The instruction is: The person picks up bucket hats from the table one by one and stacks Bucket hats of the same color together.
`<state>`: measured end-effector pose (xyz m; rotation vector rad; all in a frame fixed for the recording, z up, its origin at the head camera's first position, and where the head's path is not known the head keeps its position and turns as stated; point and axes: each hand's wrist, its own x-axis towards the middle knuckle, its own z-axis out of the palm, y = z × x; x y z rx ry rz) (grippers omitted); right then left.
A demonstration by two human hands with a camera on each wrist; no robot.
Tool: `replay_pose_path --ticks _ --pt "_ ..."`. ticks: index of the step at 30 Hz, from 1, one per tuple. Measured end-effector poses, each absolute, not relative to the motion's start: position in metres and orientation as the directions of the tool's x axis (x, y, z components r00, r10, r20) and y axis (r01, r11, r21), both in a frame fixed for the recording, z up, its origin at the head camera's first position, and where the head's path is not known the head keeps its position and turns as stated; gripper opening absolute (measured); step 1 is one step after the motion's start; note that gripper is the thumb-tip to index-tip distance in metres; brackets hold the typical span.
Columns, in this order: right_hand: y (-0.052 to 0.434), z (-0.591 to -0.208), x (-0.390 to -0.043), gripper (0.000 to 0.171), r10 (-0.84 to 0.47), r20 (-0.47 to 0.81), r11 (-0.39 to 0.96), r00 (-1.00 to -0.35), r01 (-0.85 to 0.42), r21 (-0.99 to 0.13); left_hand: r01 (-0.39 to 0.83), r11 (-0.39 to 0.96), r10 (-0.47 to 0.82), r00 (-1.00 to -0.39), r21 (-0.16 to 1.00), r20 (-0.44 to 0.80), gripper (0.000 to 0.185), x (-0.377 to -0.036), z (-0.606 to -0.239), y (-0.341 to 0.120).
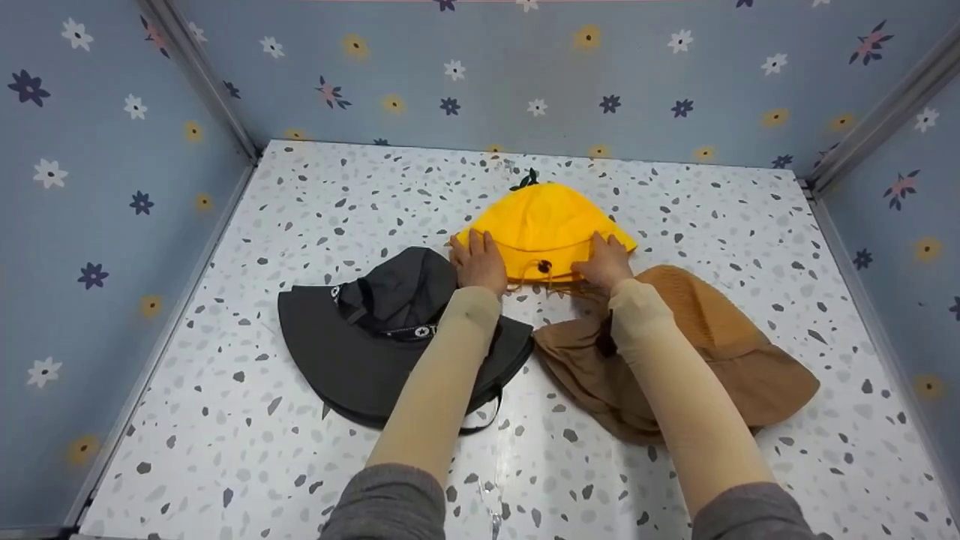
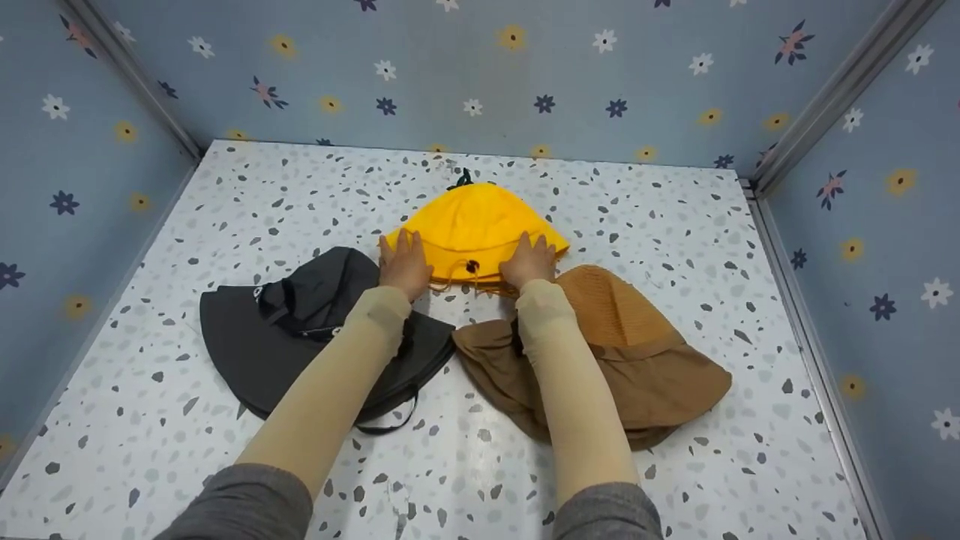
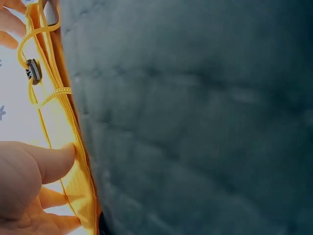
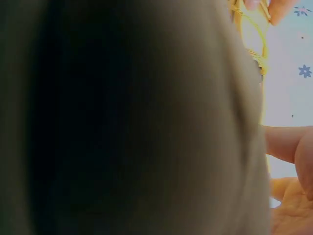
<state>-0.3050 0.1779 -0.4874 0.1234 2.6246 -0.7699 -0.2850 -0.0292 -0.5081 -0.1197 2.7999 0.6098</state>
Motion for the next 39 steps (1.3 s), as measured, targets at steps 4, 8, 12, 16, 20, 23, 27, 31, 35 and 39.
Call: replay_pose_path --ticks 4,8,12,16,20,23,27,31,35,39 --pt "0.175 -0.488 -0.304 0.080 -0.008 -0.421 0.858 -0.907 0.209 -0.469 -0.144 0.908 -0.032 -0.960 0.394 -0.279 0.053 -0.283 -0.505 -0.029" --pt "0.171 -0.487 -0.301 0.076 -0.030 -0.438 0.891 -0.898 0.175 -0.419 -0.154 0.912 -0.040 -0.955 0.379 -0.293 0.054 -0.284 -0.506 -0.030" --pt "0.170 -0.487 -0.297 0.073 -0.071 -0.443 0.930 -0.894 0.101 -0.353 -0.170 0.912 -0.057 -0.954 0.374 -0.295 0.054 -0.287 -0.511 -0.028" --pt "0.170 -0.488 -0.297 0.071 -0.087 -0.441 0.952 -0.893 0.055 -0.300 -0.177 0.919 -0.070 -0.952 0.352 -0.297 0.051 -0.289 -0.512 -0.025" --pt "0.173 -0.490 -0.299 0.071 -0.101 -0.439 0.955 -0.893 0.037 -0.295 -0.162 0.929 -0.049 -0.945 0.332 -0.323 0.049 -0.292 -0.510 -0.025" --pt "0.175 -0.492 -0.302 0.067 -0.124 -0.415 0.947 -0.901 0.017 -0.320 -0.152 0.929 -0.030 -0.940 0.338 -0.340 0.050 -0.293 -0.507 -0.025" --pt "0.178 -0.492 -0.308 0.053 -0.107 -0.351 0.918 -0.930 0.043 -0.395 -0.140 0.923 -0.005 -0.936 0.358 -0.352 0.052 -0.293 -0.502 -0.026" --pt "0.181 -0.487 -0.312 0.053 -0.085 -0.270 0.864 -0.959 0.064 -0.500 -0.104 0.915 0.028 -0.947 0.389 -0.320 0.048 -0.293 -0.493 -0.028" --pt "0.186 -0.473 -0.312 0.057 -0.084 -0.204 0.799 -0.975 0.056 -0.599 -0.052 0.905 0.079 -0.955 0.423 -0.286 0.036 -0.294 -0.476 -0.031" --pt "0.195 -0.455 -0.307 0.055 -0.069 -0.141 0.728 -0.988 0.047 -0.684 -0.033 0.860 0.139 -0.945 0.509 -0.296 0.032 -0.295 -0.457 -0.039"
